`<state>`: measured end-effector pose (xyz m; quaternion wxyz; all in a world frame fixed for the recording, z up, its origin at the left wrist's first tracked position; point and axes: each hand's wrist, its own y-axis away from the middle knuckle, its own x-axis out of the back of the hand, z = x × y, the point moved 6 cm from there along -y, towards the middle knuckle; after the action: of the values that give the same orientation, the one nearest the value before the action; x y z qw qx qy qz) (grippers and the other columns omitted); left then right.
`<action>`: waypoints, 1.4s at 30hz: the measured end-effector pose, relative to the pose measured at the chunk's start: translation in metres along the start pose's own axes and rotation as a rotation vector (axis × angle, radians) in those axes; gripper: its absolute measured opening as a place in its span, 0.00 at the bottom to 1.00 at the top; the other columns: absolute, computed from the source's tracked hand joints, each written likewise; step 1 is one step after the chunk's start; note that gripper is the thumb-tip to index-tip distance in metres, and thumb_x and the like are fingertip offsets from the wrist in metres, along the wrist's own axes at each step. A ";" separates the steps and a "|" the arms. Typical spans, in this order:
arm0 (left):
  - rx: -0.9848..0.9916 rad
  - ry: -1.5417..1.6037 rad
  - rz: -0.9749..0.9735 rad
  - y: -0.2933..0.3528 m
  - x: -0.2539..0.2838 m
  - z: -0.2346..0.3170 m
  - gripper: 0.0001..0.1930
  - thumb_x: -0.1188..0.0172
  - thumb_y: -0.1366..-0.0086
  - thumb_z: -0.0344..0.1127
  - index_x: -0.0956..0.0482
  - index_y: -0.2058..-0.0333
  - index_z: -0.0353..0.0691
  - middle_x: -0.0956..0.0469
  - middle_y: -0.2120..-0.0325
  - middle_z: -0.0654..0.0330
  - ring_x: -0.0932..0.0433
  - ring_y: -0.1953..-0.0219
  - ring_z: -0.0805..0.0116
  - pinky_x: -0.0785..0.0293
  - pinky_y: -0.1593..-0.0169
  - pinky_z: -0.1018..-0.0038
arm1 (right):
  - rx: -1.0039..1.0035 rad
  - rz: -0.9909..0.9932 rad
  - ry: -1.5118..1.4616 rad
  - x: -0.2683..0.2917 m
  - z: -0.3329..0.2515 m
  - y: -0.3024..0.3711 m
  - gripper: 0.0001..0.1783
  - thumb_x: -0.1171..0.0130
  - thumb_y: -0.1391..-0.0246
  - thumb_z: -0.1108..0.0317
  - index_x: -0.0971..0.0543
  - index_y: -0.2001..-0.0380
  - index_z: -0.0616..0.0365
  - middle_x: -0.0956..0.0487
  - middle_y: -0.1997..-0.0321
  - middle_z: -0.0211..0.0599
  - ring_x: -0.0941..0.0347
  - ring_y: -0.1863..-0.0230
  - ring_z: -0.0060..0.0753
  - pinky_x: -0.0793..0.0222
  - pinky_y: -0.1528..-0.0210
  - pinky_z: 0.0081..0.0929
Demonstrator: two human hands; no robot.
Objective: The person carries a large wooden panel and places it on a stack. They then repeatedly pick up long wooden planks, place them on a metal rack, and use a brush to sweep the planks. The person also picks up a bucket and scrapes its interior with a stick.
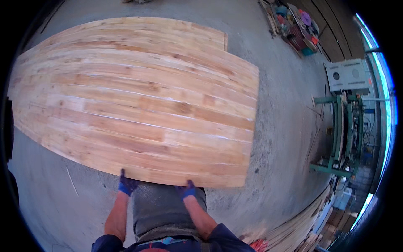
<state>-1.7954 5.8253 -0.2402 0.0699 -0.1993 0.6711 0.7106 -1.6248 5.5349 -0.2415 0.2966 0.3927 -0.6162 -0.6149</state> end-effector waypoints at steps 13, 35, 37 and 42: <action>-0.046 -0.244 0.153 -0.044 -0.050 -0.120 0.38 0.54 0.38 0.66 0.44 0.38 0.47 0.40 0.38 0.60 0.39 0.38 0.56 0.40 0.38 0.57 | -0.099 -0.075 0.230 0.002 -0.116 0.004 0.27 0.41 0.49 0.57 0.32 0.48 0.54 0.27 0.48 0.44 0.31 0.46 0.51 0.35 0.45 0.51; -0.082 -0.132 0.103 -0.079 -0.078 -0.213 0.31 0.55 0.35 0.63 0.35 0.43 0.48 0.28 0.49 0.58 0.28 0.53 0.58 0.28 0.49 0.60 | 0.100 -0.267 0.375 0.031 -0.211 -0.017 0.22 0.36 0.48 0.59 0.29 0.52 0.53 0.21 0.61 0.41 0.22 0.61 0.46 0.22 0.61 0.44; -0.156 -0.153 0.077 -0.039 -0.071 -0.220 0.33 0.59 0.34 0.63 0.40 0.40 0.45 0.30 0.47 0.56 0.29 0.49 0.57 0.32 0.45 0.58 | 0.041 -0.231 0.424 0.056 -0.191 -0.018 0.21 0.36 0.48 0.59 0.29 0.53 0.51 0.21 0.63 0.40 0.22 0.63 0.42 0.22 0.64 0.43; -0.114 -0.205 0.110 -0.050 -0.053 -0.251 0.27 0.51 0.36 0.61 0.33 0.47 0.49 0.24 0.54 0.56 0.23 0.57 0.57 0.25 0.54 0.58 | 0.223 -0.245 0.526 0.128 -0.201 -0.041 0.16 0.39 0.46 0.54 0.25 0.58 0.46 0.22 0.68 0.30 0.28 0.74 0.29 0.29 0.73 0.30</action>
<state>-1.6807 5.5926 -0.2717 0.0878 -0.0923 0.6287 0.7672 -1.5152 5.3230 -0.2837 0.3246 0.6400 -0.5298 -0.4520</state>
